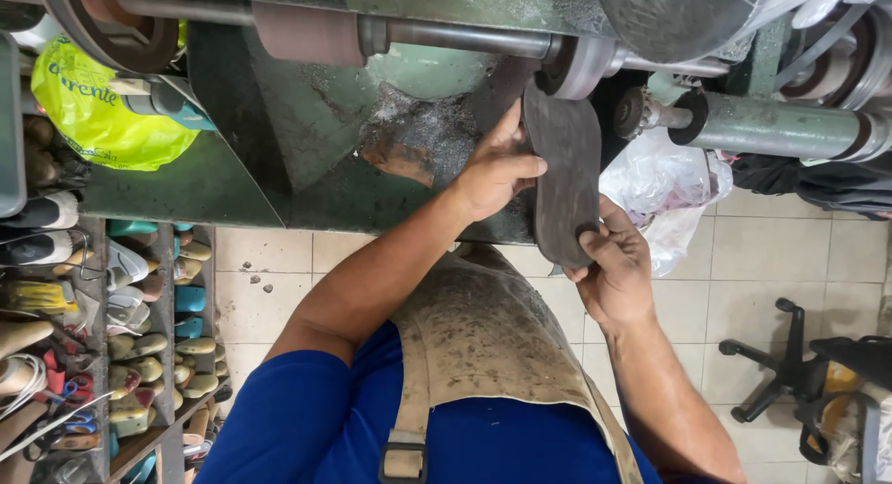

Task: Grinding the edges of a shoe sole using a shoe repair machine

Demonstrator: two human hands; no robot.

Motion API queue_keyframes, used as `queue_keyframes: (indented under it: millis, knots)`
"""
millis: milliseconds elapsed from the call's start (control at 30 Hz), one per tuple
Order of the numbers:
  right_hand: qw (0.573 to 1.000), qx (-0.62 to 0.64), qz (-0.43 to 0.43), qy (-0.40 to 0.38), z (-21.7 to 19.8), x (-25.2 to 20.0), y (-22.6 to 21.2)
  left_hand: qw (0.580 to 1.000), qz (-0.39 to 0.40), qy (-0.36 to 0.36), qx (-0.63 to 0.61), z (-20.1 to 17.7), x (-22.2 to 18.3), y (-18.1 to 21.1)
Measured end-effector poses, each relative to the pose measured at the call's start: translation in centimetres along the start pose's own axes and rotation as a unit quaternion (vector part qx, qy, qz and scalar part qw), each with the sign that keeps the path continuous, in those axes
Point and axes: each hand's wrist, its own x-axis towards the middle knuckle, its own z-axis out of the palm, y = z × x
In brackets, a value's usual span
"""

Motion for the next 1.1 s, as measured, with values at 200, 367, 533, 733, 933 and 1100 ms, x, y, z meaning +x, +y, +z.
queue_keyframes:
  millis: [200,367,533,733,933,1100]
  knots:
    - [1.0,-0.004,0.003,0.006,-1.4,-2.0,0.4,1.0,-0.016,-0.002,-0.002,0.1,-0.5,-1.1]
    - [1.0,-0.004,0.005,0.02,0.9,1.6,0.3,0.999,0.012,-0.018,-0.031,-1.3,3.5,-1.8]
    - [1.0,-0.003,0.012,0.007,3.2,1.8,0.5,0.998,0.054,-0.036,-0.025,-2.1,2.2,-0.7]
    - [0.998,-0.01,0.01,0.058,1.6,1.1,0.9,0.995,0.028,-0.089,-0.045,0.4,1.1,-1.1]
    - [0.997,-0.035,-0.017,0.068,2.3,5.4,2.5,0.989,0.067,-0.097,-0.087,-2.4,4.2,-2.6]
    - [0.995,-0.038,-0.001,0.088,0.9,1.9,3.7,0.995,0.008,-0.074,-0.058,1.1,-1.2,0.6]
